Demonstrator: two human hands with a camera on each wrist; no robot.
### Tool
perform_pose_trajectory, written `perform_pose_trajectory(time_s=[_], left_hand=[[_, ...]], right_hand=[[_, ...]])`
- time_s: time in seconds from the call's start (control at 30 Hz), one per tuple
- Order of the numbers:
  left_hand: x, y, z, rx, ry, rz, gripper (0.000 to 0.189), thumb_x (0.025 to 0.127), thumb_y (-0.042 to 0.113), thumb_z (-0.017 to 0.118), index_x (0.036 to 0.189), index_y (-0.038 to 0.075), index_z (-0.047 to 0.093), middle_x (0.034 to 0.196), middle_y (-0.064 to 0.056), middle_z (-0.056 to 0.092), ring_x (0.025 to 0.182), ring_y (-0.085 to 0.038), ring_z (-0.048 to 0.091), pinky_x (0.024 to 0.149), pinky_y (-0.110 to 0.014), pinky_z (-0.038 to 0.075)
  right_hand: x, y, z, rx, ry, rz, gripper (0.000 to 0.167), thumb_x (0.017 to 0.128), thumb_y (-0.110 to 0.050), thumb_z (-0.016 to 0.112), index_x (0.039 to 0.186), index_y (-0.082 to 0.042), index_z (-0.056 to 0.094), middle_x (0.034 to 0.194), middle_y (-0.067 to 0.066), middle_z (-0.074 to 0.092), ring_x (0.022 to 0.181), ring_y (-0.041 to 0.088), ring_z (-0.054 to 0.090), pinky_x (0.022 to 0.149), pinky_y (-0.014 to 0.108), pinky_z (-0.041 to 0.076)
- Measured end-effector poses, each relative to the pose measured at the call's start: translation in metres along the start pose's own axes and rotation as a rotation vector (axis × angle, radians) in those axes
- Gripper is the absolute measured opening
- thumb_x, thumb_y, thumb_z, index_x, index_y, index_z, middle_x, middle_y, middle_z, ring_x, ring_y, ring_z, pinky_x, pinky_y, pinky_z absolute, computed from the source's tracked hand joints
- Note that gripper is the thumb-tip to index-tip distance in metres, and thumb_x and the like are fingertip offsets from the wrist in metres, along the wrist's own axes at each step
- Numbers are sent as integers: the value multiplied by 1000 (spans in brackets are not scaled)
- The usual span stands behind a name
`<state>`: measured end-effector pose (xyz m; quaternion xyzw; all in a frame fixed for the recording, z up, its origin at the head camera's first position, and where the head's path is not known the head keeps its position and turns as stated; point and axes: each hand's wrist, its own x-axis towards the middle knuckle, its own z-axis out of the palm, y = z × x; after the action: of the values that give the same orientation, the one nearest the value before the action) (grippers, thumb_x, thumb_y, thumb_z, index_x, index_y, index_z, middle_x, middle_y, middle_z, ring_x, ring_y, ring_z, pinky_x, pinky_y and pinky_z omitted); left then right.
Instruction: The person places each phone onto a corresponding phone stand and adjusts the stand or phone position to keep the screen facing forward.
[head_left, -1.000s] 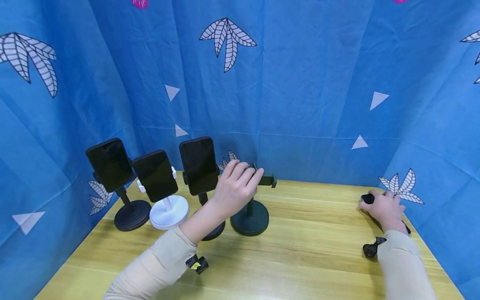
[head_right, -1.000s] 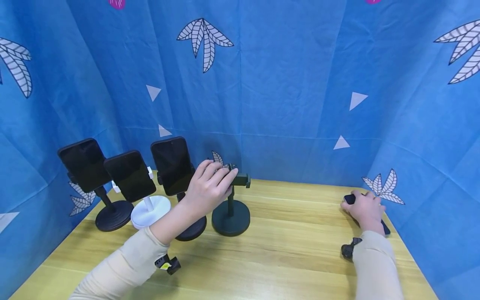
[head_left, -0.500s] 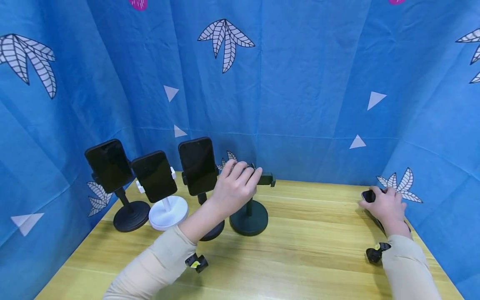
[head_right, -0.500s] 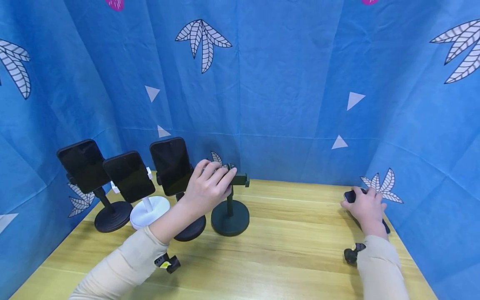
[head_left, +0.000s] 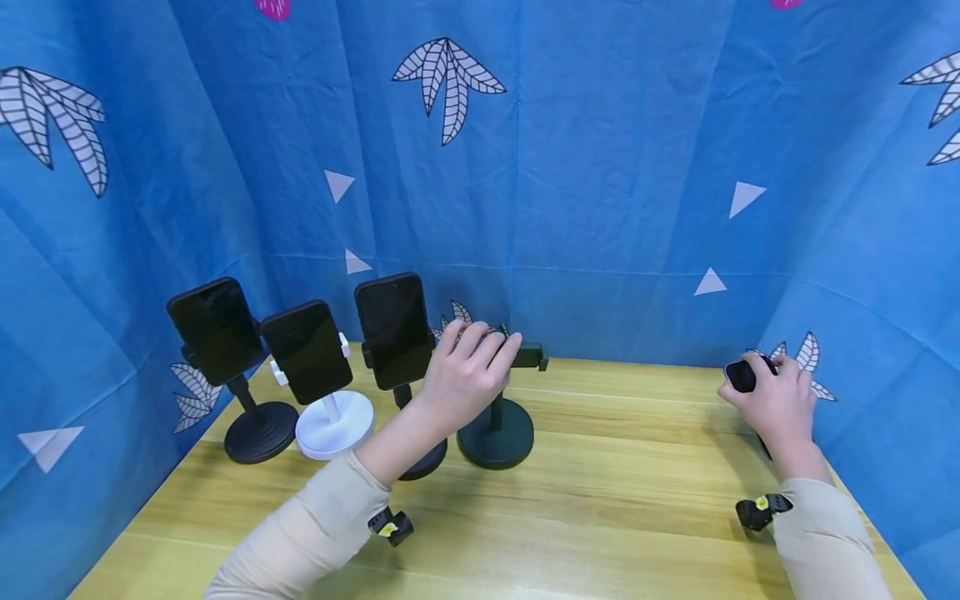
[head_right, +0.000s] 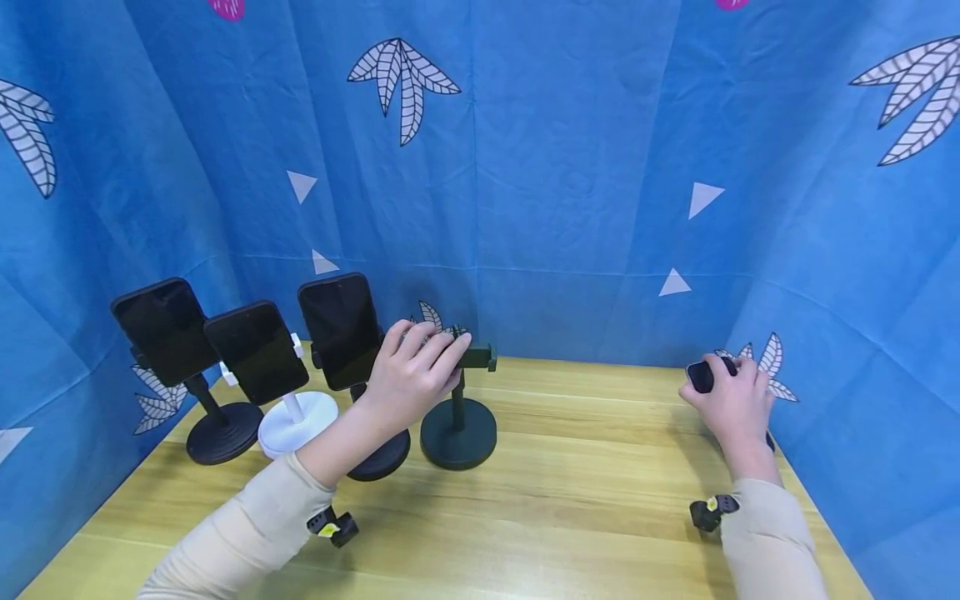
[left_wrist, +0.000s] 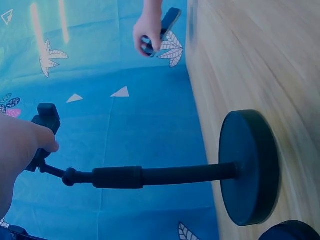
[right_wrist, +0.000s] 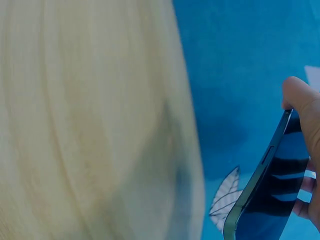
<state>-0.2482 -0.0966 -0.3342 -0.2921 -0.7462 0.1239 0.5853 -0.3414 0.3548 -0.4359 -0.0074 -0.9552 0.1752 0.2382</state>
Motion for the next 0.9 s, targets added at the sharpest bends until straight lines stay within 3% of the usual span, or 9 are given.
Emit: perform_pose_trajectory(time_s=[0.17,0.53,0.8,0.9], left_hand=[[-3,1,0,-1,-26,-26,27,91,23,60,114,17,71,96,1,73,94,-22,62,86,-40,46],[-11,-5,-9,-6,-70,-58,33,89,34,66,117,17,69,104,0,72,101,-23,59,90,-41,44],[-18,-10,-11,-7,-63,-86,35,87,37,70,115,16,70,106,-1,73,102,-24,59,89,-41,44],[-20,-12,-12,-24,-55,-108,37,84,38,73,114,16,70,105,-1,73,101,-24,59,88,-41,44]], right_hand=[[-3,-15,-12,23,97,-39,51,82,-27,65,128,-8,53,134,40,34,115,59,32,78,68,30],[-11,-53,-37,112,210,-102,50,81,-26,67,127,-10,56,135,35,36,120,55,32,90,69,27],[-18,-81,-51,160,273,-156,49,80,-23,69,127,-10,60,133,30,40,114,49,37,76,68,36],[-20,-91,-57,183,298,-188,50,79,-20,71,126,-9,61,133,30,41,114,48,38,79,68,38]])
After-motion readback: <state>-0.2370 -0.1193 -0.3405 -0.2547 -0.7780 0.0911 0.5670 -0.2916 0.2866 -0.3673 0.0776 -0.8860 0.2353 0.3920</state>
